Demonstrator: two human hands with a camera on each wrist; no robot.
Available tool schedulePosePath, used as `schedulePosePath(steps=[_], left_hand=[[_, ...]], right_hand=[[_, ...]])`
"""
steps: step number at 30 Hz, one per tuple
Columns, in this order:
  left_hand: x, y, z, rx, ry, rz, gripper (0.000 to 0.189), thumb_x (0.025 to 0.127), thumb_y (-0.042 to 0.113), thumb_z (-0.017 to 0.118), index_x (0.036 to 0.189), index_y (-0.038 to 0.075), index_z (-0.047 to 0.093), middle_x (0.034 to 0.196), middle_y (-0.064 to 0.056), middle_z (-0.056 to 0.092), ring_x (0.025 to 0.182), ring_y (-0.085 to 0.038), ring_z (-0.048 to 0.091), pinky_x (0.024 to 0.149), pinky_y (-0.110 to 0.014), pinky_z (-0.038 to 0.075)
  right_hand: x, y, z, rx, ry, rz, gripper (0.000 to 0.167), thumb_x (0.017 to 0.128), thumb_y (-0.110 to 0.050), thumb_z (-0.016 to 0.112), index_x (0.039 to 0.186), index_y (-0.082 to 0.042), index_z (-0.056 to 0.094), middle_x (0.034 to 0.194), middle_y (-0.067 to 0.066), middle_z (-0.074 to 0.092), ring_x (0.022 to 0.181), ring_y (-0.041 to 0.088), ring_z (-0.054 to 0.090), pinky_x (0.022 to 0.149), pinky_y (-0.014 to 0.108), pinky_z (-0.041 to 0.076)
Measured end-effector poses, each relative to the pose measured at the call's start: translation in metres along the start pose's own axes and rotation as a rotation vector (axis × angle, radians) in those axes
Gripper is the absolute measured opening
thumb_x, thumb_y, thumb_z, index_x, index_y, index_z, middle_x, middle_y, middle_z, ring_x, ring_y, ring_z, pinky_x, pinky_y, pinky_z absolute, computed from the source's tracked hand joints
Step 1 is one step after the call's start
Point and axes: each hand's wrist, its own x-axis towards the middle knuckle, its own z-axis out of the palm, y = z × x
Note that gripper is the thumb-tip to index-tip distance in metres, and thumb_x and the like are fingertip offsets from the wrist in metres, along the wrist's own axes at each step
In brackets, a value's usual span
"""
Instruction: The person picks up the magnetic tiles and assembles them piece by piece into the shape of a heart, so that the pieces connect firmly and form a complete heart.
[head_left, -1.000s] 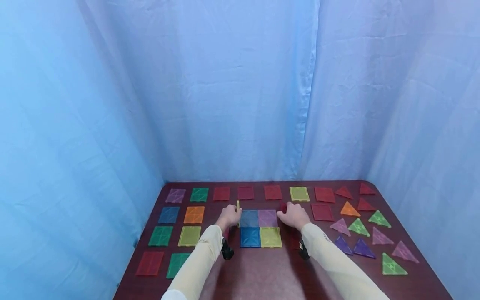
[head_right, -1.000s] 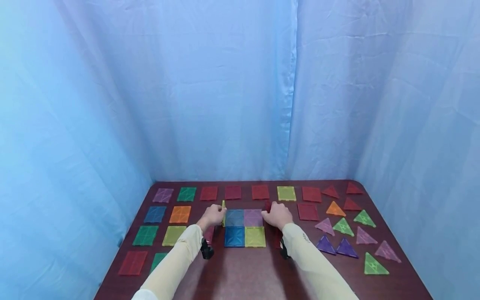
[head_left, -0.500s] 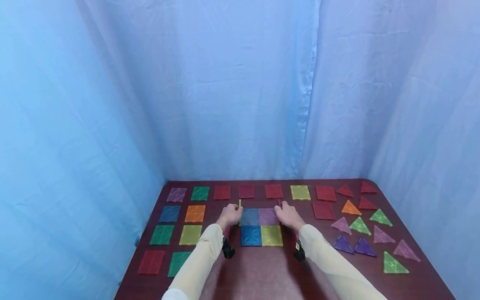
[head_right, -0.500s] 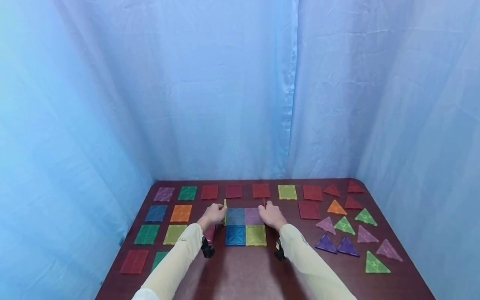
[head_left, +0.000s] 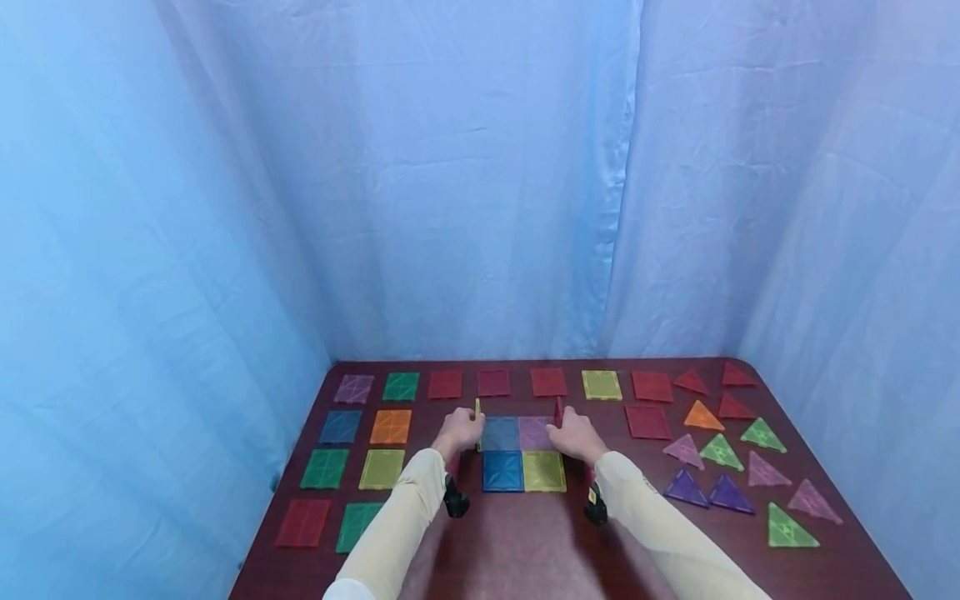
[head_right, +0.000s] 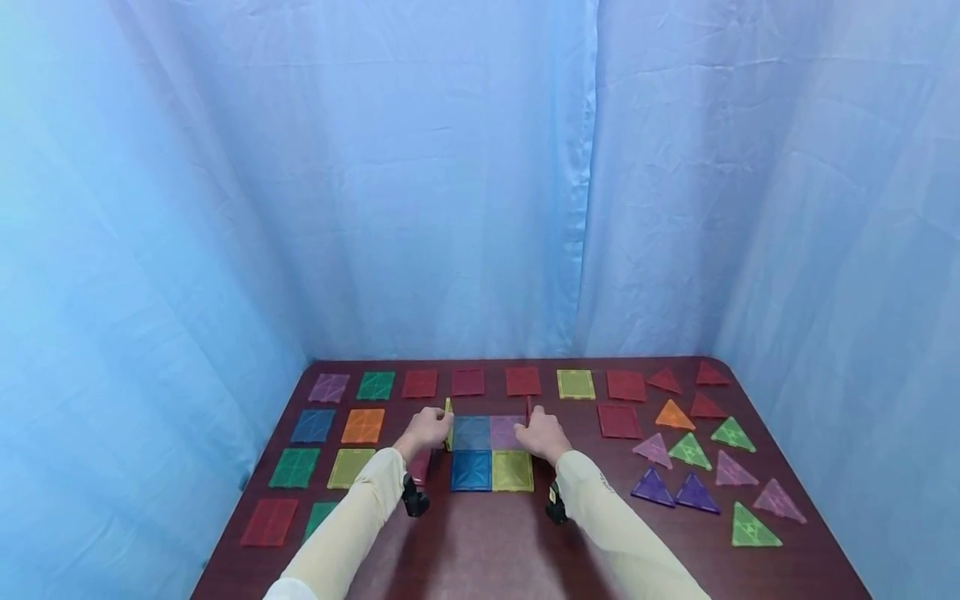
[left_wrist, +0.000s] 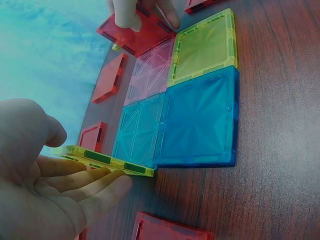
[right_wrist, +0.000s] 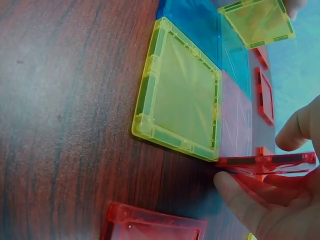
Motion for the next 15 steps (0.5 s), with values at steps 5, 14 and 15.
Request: schedulePosePath(steps=[5,14,15], left_hand=[[-0.012,0.005,-0.008,0.035,0.025,-0.015,0.051,0.103,0.035,0.055,0.131,-0.007,0.059,0.107,-0.022,0.069,0.098,-0.033,0.066,0.088,-0.048,0.056],[-0.036,-0.016,-0.040,0.334,0.125,0.130,0.048,0.096,0.027,0.069,0.136,0.002,0.061,0.132,-0.019,0.063,0.117,-0.034,0.062,0.100,-0.052,0.053],[-0.038,-0.022,-0.043,0.382,0.118,0.161,0.044,0.096,0.025,0.070,0.133,0.003,0.062,0.129,-0.018,0.064,0.115,-0.032,0.063,0.099,-0.051,0.053]], right_hand=[[0.000,0.000,0.001,0.026,-0.024,0.012,0.068,0.100,-0.032,0.057,0.144,0.016,0.036,0.136,0.037,0.053,0.120,0.043,0.060,0.101,0.059,0.049],[-0.001,0.001,-0.001,0.036,-0.027,0.005,0.065,0.099,-0.031,0.059,0.140,0.015,0.039,0.130,0.035,0.057,0.113,0.040,0.063,0.097,0.058,0.052],[-0.001,0.001,-0.001,0.033,-0.029,0.003,0.065,0.099,-0.031,0.059,0.140,0.015,0.039,0.130,0.035,0.058,0.112,0.040,0.063,0.097,0.058,0.052]])
